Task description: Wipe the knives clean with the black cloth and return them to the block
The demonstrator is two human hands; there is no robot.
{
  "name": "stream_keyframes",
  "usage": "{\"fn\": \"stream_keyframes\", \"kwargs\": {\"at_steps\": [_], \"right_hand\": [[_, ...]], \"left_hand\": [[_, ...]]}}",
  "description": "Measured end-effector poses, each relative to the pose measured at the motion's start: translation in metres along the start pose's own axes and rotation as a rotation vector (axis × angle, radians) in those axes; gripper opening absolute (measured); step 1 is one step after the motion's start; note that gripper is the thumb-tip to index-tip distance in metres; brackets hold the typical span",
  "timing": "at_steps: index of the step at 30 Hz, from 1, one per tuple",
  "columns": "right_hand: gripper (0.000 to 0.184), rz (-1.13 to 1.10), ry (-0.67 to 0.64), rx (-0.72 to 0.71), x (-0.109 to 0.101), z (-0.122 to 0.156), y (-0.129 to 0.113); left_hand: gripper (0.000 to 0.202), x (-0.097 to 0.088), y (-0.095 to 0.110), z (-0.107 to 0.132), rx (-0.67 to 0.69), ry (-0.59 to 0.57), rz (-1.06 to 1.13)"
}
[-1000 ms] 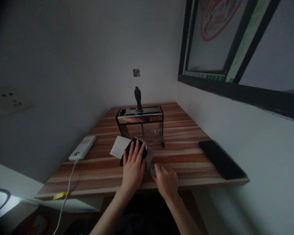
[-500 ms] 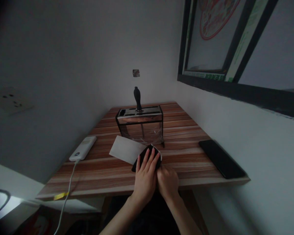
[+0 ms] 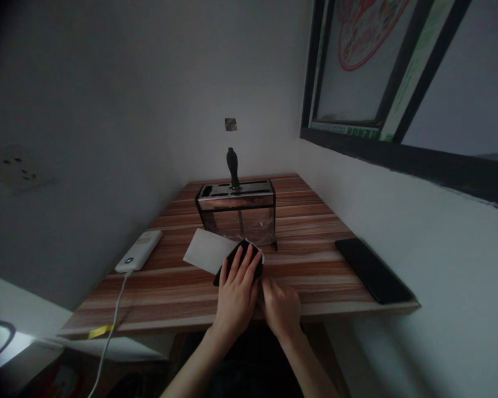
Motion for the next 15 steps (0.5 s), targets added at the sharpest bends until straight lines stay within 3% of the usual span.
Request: {"fn": "stream_keyframes", "kwargs": {"at_steps": [6, 15], "right_hand": [[0.013, 0.017, 0.026, -0.003, -0.002, -0.001, -0.002], [0.008, 0.033, 0.036, -0.033, -0.006, -0.002, -0.005]], "left_hand": [[0.061, -0.008, -0.021, -0.009, -0.093, 0.031, -0.048], [0.055, -0.022, -0.071, -0.018, -0.231, 0.138, -0.06]]}}
Point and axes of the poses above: each hand's wrist, its own z-axis away from the middle knuckle, its own x-axis out of the palm, y = z × x, the point moved 1 cm from there along -z, towards the middle knuckle, and after that the axes turned 1 degree about -x, right-handed, at the moved point
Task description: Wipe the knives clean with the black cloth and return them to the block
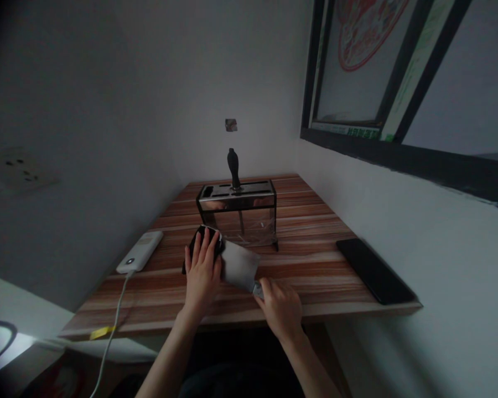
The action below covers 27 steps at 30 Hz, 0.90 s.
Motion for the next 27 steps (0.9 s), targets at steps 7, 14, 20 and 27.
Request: {"fn": "stream_keyframes", "kwargs": {"at_steps": [7, 14, 20, 27], "right_hand": [[0.012, 0.017, -0.005, -0.015, -0.001, 0.001, 0.0], [0.012, 0.003, -0.056, 0.004, 0.0, 0.0, 0.0], [0.011, 0.004, -0.042, 0.006, -0.001, 0.0, 0.0], [0.011, -0.01, -0.082, 0.028, -0.001, -0.001, 0.0]], "left_hand": [[0.052, -0.003, -0.023, -0.007, -0.076, 0.02, 0.038], [0.052, -0.004, -0.018, -0.002, -0.066, 0.054, 0.005], [0.055, 0.001, 0.003, 0.008, 0.001, 0.004, -0.016], [0.058, 0.007, 0.045, 0.026, 0.138, -0.112, 0.037]]}}
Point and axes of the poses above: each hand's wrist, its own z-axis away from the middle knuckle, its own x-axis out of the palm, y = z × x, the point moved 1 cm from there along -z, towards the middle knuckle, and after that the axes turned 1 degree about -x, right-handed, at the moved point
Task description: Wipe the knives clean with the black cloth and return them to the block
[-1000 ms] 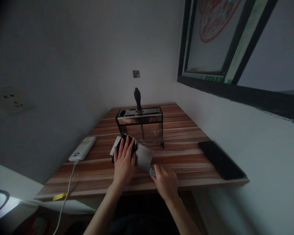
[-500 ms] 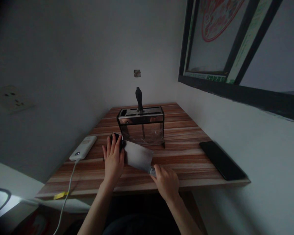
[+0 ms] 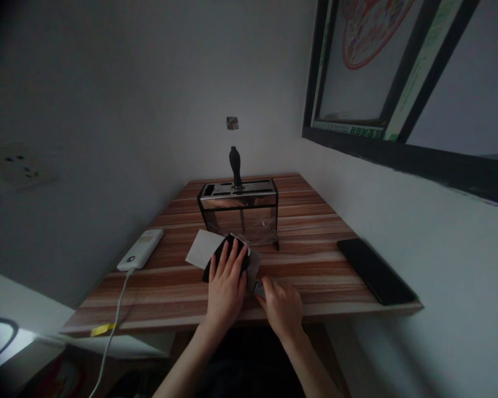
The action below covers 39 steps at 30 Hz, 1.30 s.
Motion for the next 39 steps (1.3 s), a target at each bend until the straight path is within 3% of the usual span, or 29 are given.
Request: {"fn": "stream_keyframes", "kwargs": {"at_steps": [5, 10, 24, 30, 35, 39], "right_hand": [[0.017, 0.03, -0.059, 0.014, -0.001, 0.0, 0.001], [0.022, 0.069, -0.099, 0.031, -0.002, -0.001, 0.0], [0.022, 0.077, -0.09, 0.028, -0.002, -0.001, 0.001], [0.022, 0.022, -0.012, 0.014, 0.001, 0.0, 0.003], [0.012, -0.007, 0.021, -0.004, 0.002, 0.002, 0.002], [0.015, 0.009, 0.042, -0.006, 0.002, 0.002, 0.001]], "left_hand": [[0.06, 0.008, 0.027, 0.014, 0.129, -0.061, 0.085], [0.058, 0.012, 0.033, 0.019, 0.166, -0.079, 0.127], [0.058, 0.009, 0.03, 0.018, 0.221, -0.111, 0.157], [0.058, 0.006, 0.026, 0.012, 0.178, -0.09, 0.099], [0.064, -0.002, 0.012, 0.003, 0.111, -0.067, 0.048], [0.062, -0.007, -0.008, -0.005, 0.043, -0.032, 0.004]]}}
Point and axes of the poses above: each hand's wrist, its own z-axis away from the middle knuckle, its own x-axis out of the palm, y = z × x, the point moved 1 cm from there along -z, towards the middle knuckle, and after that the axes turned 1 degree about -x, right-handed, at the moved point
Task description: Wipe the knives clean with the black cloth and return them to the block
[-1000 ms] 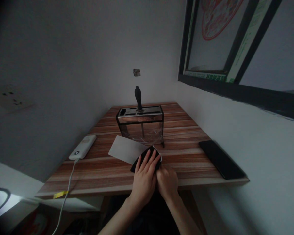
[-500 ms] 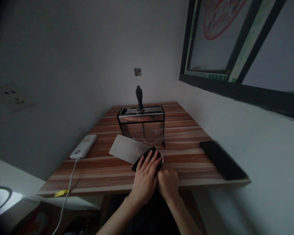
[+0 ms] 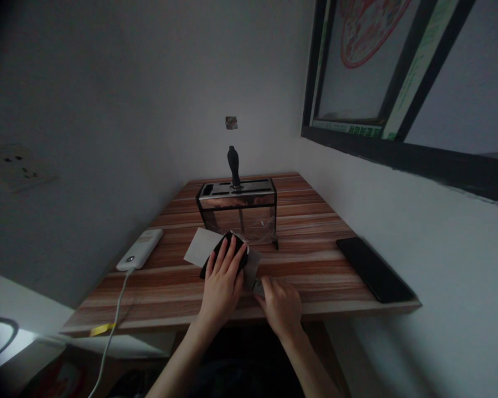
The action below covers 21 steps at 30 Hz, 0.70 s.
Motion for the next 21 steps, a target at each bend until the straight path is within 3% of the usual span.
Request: {"fn": "stream_keyframes", "kwargs": {"at_steps": [11, 21], "right_hand": [[0.017, 0.017, 0.015, -0.006, 0.001, 0.0, 0.0], [0.017, 0.033, 0.025, -0.015, 0.002, -0.001, 0.0]], "left_hand": [[0.053, -0.013, -0.061, -0.017, -0.145, 0.149, -0.026], [0.054, -0.008, -0.06, -0.014, -0.191, 0.186, -0.039]]}}
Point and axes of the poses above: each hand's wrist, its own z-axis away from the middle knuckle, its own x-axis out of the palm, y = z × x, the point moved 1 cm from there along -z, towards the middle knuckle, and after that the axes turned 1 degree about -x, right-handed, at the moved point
